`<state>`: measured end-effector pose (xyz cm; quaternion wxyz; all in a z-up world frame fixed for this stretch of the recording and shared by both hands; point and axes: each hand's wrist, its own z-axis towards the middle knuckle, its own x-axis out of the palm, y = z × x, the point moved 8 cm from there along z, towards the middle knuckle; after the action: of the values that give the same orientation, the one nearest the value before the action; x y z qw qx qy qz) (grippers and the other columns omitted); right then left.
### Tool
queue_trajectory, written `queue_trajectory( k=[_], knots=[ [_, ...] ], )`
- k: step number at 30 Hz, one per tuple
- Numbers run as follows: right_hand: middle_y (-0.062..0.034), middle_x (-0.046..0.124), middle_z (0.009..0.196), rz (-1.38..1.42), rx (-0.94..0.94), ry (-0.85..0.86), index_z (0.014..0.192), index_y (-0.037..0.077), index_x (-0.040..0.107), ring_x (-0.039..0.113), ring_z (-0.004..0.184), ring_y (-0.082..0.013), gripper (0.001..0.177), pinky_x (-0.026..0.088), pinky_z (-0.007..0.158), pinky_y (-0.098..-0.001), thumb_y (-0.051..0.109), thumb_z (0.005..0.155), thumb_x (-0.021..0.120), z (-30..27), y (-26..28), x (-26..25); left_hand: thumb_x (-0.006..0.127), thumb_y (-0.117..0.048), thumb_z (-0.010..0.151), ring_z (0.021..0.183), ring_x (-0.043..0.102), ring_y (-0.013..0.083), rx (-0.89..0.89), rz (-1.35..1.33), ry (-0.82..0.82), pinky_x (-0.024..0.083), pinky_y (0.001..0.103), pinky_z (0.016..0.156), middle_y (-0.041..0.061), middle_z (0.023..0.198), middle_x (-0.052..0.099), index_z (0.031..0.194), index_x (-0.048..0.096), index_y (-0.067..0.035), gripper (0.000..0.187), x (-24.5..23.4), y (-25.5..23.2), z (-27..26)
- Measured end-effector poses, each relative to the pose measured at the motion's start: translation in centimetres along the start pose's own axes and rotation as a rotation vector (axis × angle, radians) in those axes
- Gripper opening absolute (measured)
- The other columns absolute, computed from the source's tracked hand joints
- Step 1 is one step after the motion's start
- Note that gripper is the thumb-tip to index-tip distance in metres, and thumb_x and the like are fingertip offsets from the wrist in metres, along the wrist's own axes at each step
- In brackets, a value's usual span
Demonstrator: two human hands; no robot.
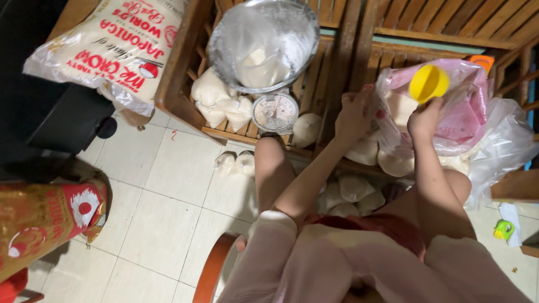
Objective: The person scoops dough from a large bag into a yellow scoop, weighs it on a scale, and then places it into a small plastic bag. They tie the bag and place it on a wooden rack. This process is repeated multiple times.
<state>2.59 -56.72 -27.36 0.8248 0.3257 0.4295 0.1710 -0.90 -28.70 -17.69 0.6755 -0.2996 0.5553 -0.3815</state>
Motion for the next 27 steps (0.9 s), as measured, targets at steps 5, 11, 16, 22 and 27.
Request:
queue_trajectory(
  k=[5,11,16,22,27],
  knots=[
    [-0.0302,0.060,0.114,-0.255,0.025,0.114,0.111,-0.001,0.062,0.057,0.107,-0.0488,0.026,0.047,0.093,-0.0518,-0.004,0.085,0.060,1.8,-3.7,2.3,0.073,-0.019,0.077,0.105,0.062,0.0506,-0.030,-0.021,0.133,0.054,0.053,0.084,0.029,0.138,0.044,0.147,0.042,-0.019,0.077,1.9,-0.9,0.5],
    [-0.0323,0.069,0.111,-0.517,0.267,0.465,0.121,-0.001,0.064,0.068,0.101,-0.0476,0.028,0.054,0.086,-0.0548,0.012,0.097,0.056,2.7,-11.1,7.0,0.067,-0.007,0.077,0.121,0.059,0.0441,0.117,-0.158,0.056,0.055,0.046,0.091,0.028,0.146,0.043,0.129,0.059,-0.006,0.052,4.4,-1.1,1.9],
    [-0.0245,0.071,0.112,-0.512,0.234,0.657,0.110,0.003,0.072,0.068,0.103,-0.0416,0.029,0.054,0.088,-0.0506,0.028,0.100,0.059,0.5,-13.9,11.4,0.066,-0.001,0.079,0.127,0.055,0.0424,0.223,-0.057,-0.024,0.052,0.044,0.102,0.023,0.141,0.048,0.129,0.064,-0.007,0.051,5.0,-1.0,2.6],
    [-0.0174,0.072,0.092,-0.125,0.384,0.922,0.097,0.001,0.073,0.065,0.074,-0.0278,0.019,0.052,0.062,-0.0406,0.018,0.090,0.066,-1.7,-13.9,12.5,0.062,-0.004,0.081,0.105,0.066,0.0374,-0.066,-0.114,0.163,0.056,0.042,0.088,0.022,0.143,0.047,0.136,0.060,-0.013,0.055,4.8,0.0,3.1],
    [-0.0106,0.068,0.078,0.403,0.660,0.669,0.098,-0.001,0.066,0.053,0.055,-0.0135,0.013,0.040,0.043,-0.0296,0.001,0.095,0.053,-1.0,-13.8,4.8,0.065,-0.007,0.084,0.109,0.063,0.0368,0.050,-0.134,0.075,0.056,0.043,0.089,0.023,0.135,0.050,0.137,0.060,-0.016,0.054,1.6,-2.2,3.6]
  ],
)
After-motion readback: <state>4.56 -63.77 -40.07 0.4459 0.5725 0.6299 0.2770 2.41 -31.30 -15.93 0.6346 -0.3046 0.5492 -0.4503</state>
